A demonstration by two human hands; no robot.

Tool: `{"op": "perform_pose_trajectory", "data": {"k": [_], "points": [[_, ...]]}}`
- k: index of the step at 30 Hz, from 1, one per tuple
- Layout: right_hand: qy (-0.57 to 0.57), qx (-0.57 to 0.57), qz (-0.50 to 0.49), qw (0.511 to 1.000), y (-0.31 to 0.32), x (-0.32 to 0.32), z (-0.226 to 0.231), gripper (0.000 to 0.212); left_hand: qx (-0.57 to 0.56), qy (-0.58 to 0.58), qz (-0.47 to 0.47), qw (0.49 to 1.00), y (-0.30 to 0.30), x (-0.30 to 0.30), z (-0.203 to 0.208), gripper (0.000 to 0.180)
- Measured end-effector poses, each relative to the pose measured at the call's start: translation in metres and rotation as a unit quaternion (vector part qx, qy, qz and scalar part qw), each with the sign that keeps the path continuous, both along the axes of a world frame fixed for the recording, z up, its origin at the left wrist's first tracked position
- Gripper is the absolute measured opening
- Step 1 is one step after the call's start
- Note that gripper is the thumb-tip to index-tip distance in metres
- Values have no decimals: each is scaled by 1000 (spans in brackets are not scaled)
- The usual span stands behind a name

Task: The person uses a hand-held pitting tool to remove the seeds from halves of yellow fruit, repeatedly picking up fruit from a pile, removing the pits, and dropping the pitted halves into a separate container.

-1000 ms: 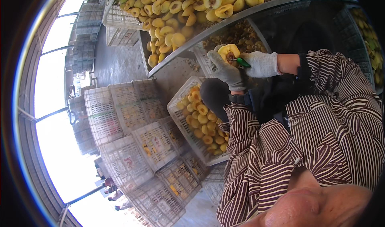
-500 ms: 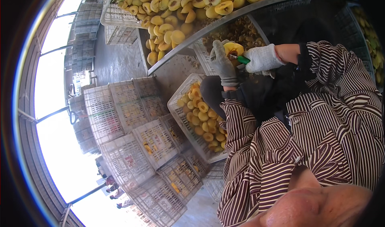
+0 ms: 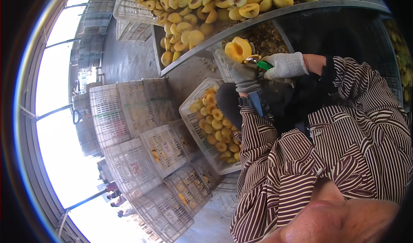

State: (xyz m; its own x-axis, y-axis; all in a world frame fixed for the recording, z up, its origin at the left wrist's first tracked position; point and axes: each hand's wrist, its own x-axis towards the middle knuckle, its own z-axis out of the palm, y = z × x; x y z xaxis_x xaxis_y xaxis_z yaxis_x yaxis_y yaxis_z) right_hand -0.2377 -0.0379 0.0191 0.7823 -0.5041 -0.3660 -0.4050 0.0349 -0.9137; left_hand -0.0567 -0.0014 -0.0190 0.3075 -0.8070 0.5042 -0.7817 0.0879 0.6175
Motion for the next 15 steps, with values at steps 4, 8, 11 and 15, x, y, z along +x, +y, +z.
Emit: {"op": "perform_pose_trajectory", "data": {"k": [4,8,11,15], "points": [[98,-335,-18,937,-5,1,-25,36,-15,58,-12,998,30,41,22,66],[269,-403,-8,875,-22,-9,-55,34,-45,-141,115,982,102,111,22,43],[198,-483,-49,852,-23,-13,-72,26,-44,384,153,909,159,154,-18,32],[133,-489,-89,857,-27,-14,-72,19,250,125,222,934,189,178,-52,40]]}}
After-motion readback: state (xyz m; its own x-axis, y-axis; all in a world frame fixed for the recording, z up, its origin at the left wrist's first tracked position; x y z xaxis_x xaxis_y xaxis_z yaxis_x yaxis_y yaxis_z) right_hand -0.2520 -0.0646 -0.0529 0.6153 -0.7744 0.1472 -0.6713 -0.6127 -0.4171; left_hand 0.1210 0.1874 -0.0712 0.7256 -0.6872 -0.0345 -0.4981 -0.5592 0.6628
